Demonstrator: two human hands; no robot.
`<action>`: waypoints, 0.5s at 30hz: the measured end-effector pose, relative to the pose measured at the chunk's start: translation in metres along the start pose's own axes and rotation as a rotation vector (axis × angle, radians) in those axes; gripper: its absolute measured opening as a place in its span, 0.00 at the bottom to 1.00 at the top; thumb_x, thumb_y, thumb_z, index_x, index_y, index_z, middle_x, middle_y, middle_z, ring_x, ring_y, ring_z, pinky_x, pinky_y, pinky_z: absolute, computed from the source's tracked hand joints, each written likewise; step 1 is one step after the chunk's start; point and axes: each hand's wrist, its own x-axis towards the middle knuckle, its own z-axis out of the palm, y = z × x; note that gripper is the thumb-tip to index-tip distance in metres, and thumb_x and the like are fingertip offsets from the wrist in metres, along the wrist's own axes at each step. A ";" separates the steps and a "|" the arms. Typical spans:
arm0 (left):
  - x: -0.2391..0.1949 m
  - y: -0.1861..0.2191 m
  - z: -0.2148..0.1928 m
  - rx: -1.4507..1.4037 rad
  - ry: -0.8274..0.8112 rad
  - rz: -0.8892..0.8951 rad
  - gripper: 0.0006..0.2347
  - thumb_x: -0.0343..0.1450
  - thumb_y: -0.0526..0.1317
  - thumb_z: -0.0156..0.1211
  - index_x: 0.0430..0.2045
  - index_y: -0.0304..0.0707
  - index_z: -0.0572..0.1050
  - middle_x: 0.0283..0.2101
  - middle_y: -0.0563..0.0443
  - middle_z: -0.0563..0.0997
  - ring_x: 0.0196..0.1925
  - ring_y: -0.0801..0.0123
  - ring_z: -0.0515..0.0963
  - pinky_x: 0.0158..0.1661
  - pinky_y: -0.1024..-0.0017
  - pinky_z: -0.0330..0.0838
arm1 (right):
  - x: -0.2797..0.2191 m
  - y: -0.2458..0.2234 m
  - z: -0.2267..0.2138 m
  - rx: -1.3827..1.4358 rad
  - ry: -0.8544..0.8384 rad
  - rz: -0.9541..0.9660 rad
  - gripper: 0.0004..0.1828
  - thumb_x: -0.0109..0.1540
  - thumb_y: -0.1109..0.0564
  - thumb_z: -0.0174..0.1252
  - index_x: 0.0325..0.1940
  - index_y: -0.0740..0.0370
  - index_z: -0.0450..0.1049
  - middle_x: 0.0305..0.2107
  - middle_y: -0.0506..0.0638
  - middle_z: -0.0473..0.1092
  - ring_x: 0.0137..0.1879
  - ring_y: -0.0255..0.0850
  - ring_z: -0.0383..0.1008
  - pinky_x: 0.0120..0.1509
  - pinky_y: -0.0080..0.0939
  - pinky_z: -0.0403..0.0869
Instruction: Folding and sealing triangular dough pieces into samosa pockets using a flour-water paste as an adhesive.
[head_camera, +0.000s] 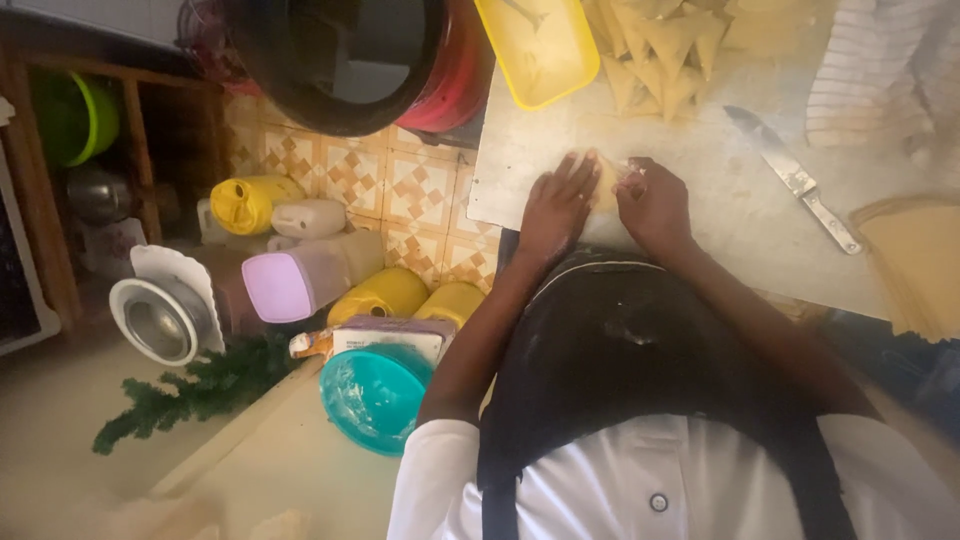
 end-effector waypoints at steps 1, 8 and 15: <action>0.000 -0.002 0.002 0.000 0.000 0.005 0.21 0.70 0.42 0.49 0.58 0.50 0.58 0.65 0.58 0.53 0.68 0.64 0.51 0.60 0.61 0.55 | 0.001 0.002 0.001 0.001 0.005 0.002 0.21 0.57 0.59 0.54 0.53 0.69 0.66 0.44 0.67 0.66 0.53 0.62 0.64 0.55 0.59 0.64; -0.003 -0.001 0.005 -0.008 0.020 0.017 0.22 0.71 0.42 0.47 0.60 0.51 0.54 0.67 0.59 0.48 0.69 0.63 0.48 0.60 0.58 0.55 | 0.001 0.029 0.012 -0.051 0.095 -0.144 0.16 0.62 0.55 0.48 0.50 0.66 0.68 0.40 0.62 0.67 0.49 0.58 0.67 0.53 0.53 0.66; -0.004 -0.001 0.007 0.067 0.050 0.042 0.23 0.69 0.43 0.50 0.59 0.51 0.55 0.67 0.59 0.48 0.69 0.61 0.49 0.59 0.58 0.57 | 0.006 0.033 0.019 -0.252 -0.055 -0.402 0.17 0.56 0.54 0.49 0.43 0.70 0.68 0.34 0.67 0.67 0.44 0.64 0.68 0.49 0.61 0.66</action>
